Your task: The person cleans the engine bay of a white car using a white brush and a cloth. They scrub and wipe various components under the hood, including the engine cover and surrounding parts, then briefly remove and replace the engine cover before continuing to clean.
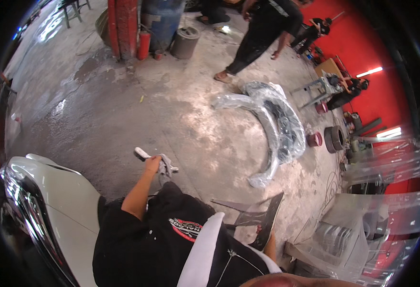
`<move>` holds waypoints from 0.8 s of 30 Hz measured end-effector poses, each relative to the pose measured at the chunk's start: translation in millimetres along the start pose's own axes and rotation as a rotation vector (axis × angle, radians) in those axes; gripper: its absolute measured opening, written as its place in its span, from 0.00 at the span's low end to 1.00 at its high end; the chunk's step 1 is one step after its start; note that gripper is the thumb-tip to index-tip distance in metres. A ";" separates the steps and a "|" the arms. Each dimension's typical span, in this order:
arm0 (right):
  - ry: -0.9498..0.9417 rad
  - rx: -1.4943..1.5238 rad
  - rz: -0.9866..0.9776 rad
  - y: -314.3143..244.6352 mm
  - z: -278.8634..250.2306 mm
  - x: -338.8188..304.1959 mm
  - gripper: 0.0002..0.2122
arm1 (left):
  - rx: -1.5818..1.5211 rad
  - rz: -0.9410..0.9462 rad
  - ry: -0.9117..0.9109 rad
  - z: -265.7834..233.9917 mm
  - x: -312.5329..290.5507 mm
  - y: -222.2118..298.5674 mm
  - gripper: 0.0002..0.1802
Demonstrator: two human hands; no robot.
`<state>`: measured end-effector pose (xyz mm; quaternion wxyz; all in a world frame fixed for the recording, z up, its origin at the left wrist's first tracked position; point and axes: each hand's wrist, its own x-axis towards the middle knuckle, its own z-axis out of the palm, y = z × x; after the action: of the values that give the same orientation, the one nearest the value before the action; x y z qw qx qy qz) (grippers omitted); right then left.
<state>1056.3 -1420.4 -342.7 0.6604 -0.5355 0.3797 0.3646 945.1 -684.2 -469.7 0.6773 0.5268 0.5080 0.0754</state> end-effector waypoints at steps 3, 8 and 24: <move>-0.110 -0.154 0.045 -59.0 106.9 29.9 0.38 | -0.002 0.011 0.021 -35.9 33.6 46.0 0.22; -0.233 -0.472 0.068 -127.9 343.4 94.4 0.40 | -0.124 0.069 0.131 -114.3 103.1 98.8 0.22; -0.955 -2.350 0.052 -73.7 1275.0 119.1 0.32 | -0.385 0.013 0.774 -405.0 187.8 209.6 0.27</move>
<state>1316.5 -168.5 -241.1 -0.1477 -0.6049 -0.4362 0.6496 813.8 -215.7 -389.5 0.5222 0.3268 0.6980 0.3651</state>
